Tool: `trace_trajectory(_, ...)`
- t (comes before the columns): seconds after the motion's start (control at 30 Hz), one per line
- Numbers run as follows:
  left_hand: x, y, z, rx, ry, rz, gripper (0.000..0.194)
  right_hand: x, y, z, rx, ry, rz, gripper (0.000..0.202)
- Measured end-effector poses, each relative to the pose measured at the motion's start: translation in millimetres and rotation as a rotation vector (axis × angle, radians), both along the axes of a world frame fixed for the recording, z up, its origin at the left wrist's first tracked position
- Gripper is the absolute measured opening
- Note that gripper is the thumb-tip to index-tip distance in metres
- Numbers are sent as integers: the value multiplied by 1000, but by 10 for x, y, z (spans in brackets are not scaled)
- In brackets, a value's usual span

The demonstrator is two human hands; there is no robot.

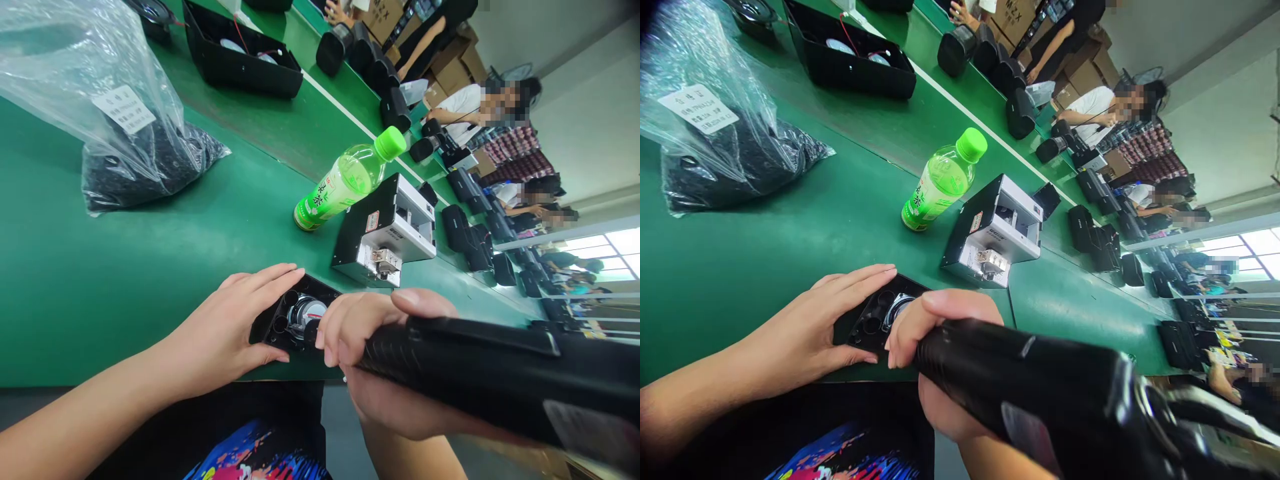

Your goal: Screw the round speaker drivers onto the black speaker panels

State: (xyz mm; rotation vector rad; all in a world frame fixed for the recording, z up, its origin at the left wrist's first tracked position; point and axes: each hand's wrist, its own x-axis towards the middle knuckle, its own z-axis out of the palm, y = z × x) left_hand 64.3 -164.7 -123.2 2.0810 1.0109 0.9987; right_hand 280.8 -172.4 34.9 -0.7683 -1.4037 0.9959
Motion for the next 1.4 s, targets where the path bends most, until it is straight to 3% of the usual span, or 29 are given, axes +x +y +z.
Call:
trace_trajectory(0.1, 7, 10, -4, -7, -5, 1, 140, -30, 10, -28, -2, 38, -37, 65)
trace_trajectory(0.23, 7, 9, 3, -18, -4, 0, 139, -8, -76, 51, 6, -79, 6, 37)
trace_trajectory(0.37, -2, 6, 32, -31, 1, -6, 136, 18, -152, 68, 22, -224, 77, 31)
trace_trajectory(0.53, -15, 33, 115, -76, 26, -10, 122, 47, -124, -117, 155, -238, 184, 26)
trace_trajectory(0.67, -40, 65, 192, -99, 43, -40, 121, 44, -132, -279, 144, -221, 136, 26)
trace_trajectory(0.83, -54, 89, 231, -135, 47, -52, 121, -78, -69, -479, 349, 4, 113, 29)
trace_trajectory(0.97, -47, 99, 225, -155, 42, -56, 122, -128, -17, -556, 367, 11, 134, 35)
trace_trajectory(1.07, -41, 105, 216, -165, 42, -65, 123, -121, -55, -534, 352, 11, 128, 33)
trace_trajectory(1.27, -20, 107, 179, -168, 48, -60, 131, -39, -203, -410, 128, -29, 92, 25)
trace_trajectory(1.4, -12, 101, 144, -154, 46, -52, 133, -39, -198, -414, 95, -26, 84, 24)
